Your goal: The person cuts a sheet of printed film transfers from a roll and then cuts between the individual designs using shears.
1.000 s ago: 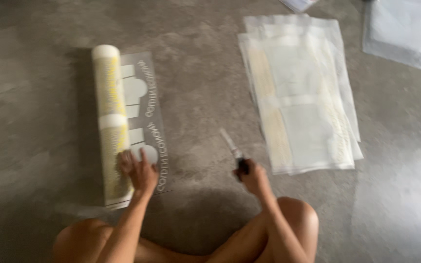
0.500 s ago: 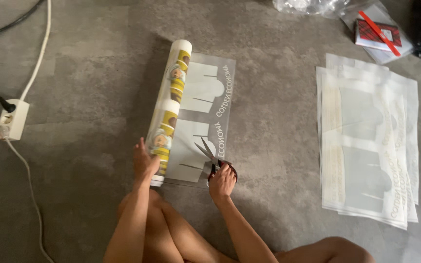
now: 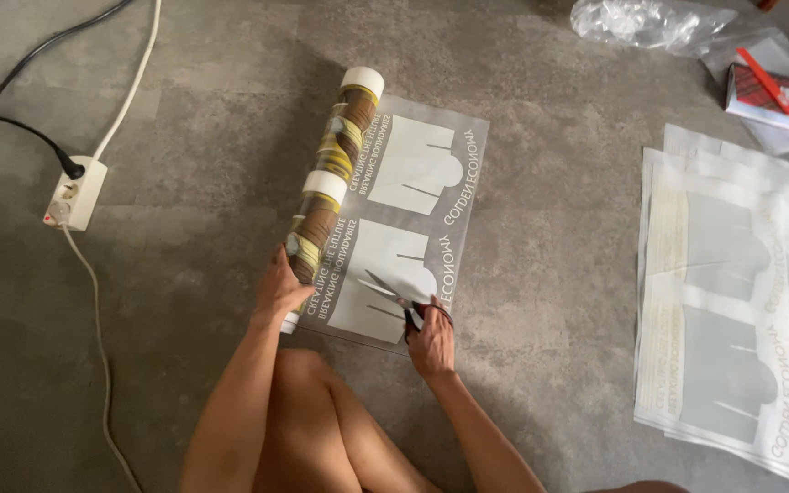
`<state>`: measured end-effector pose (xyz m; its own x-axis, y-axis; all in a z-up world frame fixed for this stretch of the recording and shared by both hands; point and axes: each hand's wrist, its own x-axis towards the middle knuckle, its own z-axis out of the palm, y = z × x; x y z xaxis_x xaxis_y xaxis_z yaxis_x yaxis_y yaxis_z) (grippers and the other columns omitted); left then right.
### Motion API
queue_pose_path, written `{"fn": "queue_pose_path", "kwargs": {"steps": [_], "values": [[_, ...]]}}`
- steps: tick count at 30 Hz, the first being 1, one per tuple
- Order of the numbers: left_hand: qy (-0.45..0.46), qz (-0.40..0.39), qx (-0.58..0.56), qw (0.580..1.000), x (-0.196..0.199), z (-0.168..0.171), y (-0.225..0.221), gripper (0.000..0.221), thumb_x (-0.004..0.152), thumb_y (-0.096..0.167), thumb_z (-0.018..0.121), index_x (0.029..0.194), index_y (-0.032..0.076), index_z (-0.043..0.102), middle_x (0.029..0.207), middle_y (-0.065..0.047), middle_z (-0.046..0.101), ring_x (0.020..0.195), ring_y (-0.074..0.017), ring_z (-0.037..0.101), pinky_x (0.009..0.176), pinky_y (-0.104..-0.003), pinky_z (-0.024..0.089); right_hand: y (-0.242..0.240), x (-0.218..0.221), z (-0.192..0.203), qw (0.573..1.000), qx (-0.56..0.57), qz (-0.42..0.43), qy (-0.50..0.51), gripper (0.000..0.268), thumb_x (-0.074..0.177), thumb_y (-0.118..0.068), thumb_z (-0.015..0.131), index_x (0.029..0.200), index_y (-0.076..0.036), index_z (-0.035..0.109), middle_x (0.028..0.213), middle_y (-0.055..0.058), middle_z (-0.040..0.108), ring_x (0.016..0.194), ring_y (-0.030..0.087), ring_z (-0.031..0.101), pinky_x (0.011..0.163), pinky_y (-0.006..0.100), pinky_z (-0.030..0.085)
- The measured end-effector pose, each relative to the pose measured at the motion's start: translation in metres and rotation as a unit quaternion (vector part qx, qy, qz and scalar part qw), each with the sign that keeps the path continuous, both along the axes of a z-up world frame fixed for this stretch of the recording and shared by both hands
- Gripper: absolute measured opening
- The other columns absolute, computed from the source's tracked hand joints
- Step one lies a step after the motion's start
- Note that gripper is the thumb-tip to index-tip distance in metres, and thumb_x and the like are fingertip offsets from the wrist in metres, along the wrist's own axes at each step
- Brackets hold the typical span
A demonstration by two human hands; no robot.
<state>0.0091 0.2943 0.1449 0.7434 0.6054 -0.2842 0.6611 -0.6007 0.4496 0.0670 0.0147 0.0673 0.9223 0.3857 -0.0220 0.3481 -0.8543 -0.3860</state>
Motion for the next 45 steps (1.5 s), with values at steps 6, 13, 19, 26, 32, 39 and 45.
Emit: {"fn": "queue_pose_path", "kwargs": {"steps": [6,13,19,26,32,39,45], "values": [[0.007,0.023,-0.071,0.997,0.011,0.012,-0.012,0.102,0.052,0.024,0.07,0.139,0.007,0.022,0.124,-0.025,0.047,0.115,-0.0422,0.047,0.094,-0.053,0.041,-0.023,0.028,0.011,0.998,-0.017,0.065,0.014,0.067,0.072,-0.033,0.064,0.123,0.002,0.037,0.133,0.022,0.042,0.124,0.032,0.041,0.102,0.038,0.033],[-0.02,0.036,-0.138,0.99,0.056,0.011,-0.092,0.095,0.051,0.025,0.072,0.135,0.008,0.03,0.124,-0.022,0.05,0.116,-0.0364,0.048,0.097,-0.047,0.04,-0.133,0.088,-0.045,0.995,-0.082,-0.006,-0.048,0.067,0.066,-0.039,0.068,0.118,-0.005,0.042,0.126,0.017,0.049,0.116,0.029,0.049,0.095,0.038,0.041],[-0.055,0.03,-0.206,0.977,0.089,0.03,-0.203,0.091,0.054,0.018,0.068,0.135,0.003,0.029,0.126,-0.023,0.048,0.117,-0.0382,0.046,0.099,-0.048,0.038,-0.239,0.103,-0.031,0.99,-0.054,-0.086,-0.095,0.068,0.063,-0.037,0.071,0.118,-0.005,0.046,0.11,0.018,0.059,0.102,0.033,0.057,0.089,0.041,0.045],[-0.08,0.056,-0.243,0.965,0.095,0.058,-0.287,0.097,0.052,0.028,0.072,0.135,0.003,0.029,0.126,-0.023,0.048,0.117,-0.0376,0.047,0.099,-0.047,0.038,-0.304,0.11,-0.036,0.978,0.006,-0.144,-0.151,0.046,0.066,-0.028,0.073,0.098,-0.008,0.049,0.085,0.014,0.059,0.08,0.036,0.06,0.075,0.043,0.048],[-0.178,-0.038,-0.011,0.983,0.081,0.011,-0.272,0.086,0.059,0.035,0.074,0.129,0.001,0.038,0.126,-0.025,0.041,0.122,-0.0442,0.035,0.099,-0.053,0.029,-0.203,0.071,-0.05,0.971,0.067,-0.124,-0.192,0.053,0.064,-0.028,0.073,0.104,-0.003,0.05,0.084,0.017,0.059,0.076,0.033,0.061,0.073,0.041,0.049],[-0.076,-0.298,0.08,0.948,0.076,0.043,-0.273,0.05,0.074,0.021,0.058,0.121,0.005,0.052,0.143,-0.021,0.027,0.131,-0.0414,0.025,0.102,-0.058,0.021,-0.196,0.063,-0.029,0.987,-0.022,-0.159,0.023,0.066,0.073,-0.027,0.065,0.125,0.001,0.035,0.139,0.019,0.033,0.13,0.035,0.03,0.104,0.038,0.03],[-0.156,-0.244,0.106,0.951,0.057,0.003,-0.229,0.078,0.061,0.023,0.063,0.134,0.011,0.039,0.14,-0.024,0.027,0.125,-0.0436,0.033,0.088,-0.058,0.039,-0.213,0.075,-0.05,0.99,-0.005,-0.14,-0.026,0.076,0.067,-0.029,0.071,0.126,0.001,0.036,0.132,0.019,0.041,0.124,0.034,0.039,0.103,0.039,0.033]]}}
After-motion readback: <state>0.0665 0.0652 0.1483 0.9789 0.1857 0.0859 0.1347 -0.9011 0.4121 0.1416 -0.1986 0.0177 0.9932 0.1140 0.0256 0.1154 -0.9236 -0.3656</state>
